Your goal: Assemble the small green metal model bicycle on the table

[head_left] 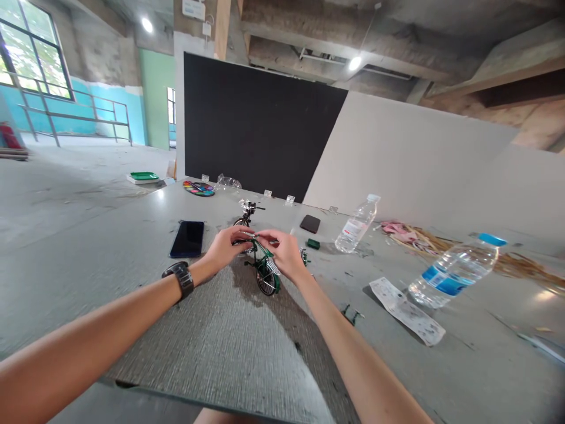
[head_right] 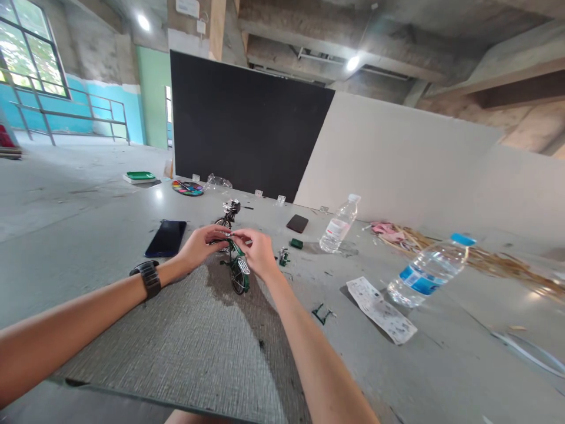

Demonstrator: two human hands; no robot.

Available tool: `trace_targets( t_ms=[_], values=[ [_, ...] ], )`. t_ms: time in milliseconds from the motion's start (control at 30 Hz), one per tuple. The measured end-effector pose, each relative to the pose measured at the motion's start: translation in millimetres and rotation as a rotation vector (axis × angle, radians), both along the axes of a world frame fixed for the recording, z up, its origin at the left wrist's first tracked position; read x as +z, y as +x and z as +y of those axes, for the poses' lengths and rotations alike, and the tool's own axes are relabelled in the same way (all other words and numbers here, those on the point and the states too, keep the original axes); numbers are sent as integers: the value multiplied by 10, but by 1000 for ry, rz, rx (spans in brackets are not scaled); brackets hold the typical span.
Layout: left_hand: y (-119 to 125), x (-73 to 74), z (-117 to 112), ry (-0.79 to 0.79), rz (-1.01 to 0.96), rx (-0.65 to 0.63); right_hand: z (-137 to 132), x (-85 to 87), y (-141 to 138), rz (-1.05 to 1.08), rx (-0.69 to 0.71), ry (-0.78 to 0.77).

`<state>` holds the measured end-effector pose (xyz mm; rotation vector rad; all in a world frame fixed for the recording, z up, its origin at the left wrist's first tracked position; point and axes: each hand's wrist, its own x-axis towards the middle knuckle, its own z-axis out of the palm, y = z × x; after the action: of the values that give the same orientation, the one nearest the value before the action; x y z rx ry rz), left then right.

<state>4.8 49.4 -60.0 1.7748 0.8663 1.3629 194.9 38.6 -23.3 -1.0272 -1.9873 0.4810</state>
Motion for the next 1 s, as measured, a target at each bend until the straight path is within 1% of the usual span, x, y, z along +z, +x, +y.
trace_targets(
  t_ms=[100, 200, 300, 467, 600, 767, 833, 900, 1000],
  values=[
    [16, 50, -57, 30, -17, -17, 8, -9, 17, 20, -7, -1],
    [42, 82, -83, 37, -10, 6, 15, -20, 20, 63, -17, -8],
    [66, 70, -61, 45, -4, 42, 16, -24, 7, 65, -29, -7],
    [82, 37, -27, 46, -38, 56, 10, -27, 1, 61, -21, -29],
    [79, 59, -48, 29, -19, 58, 5, -51, 12, 78, -14, -64],
    [76, 88, -73, 10, -8, 44, 6, -70, -17, 79, -39, -76],
    [75, 85, -71, 10, 2, 46, 14, -38, 9, 44, -46, -72],
    [72, 73, -59, 16, 23, 62, 23, 25, 104, -45, -90, -37],
    [66, 46, -36, 28, 59, 84, 23, 136, 383, -294, -272, 41]
  ],
)
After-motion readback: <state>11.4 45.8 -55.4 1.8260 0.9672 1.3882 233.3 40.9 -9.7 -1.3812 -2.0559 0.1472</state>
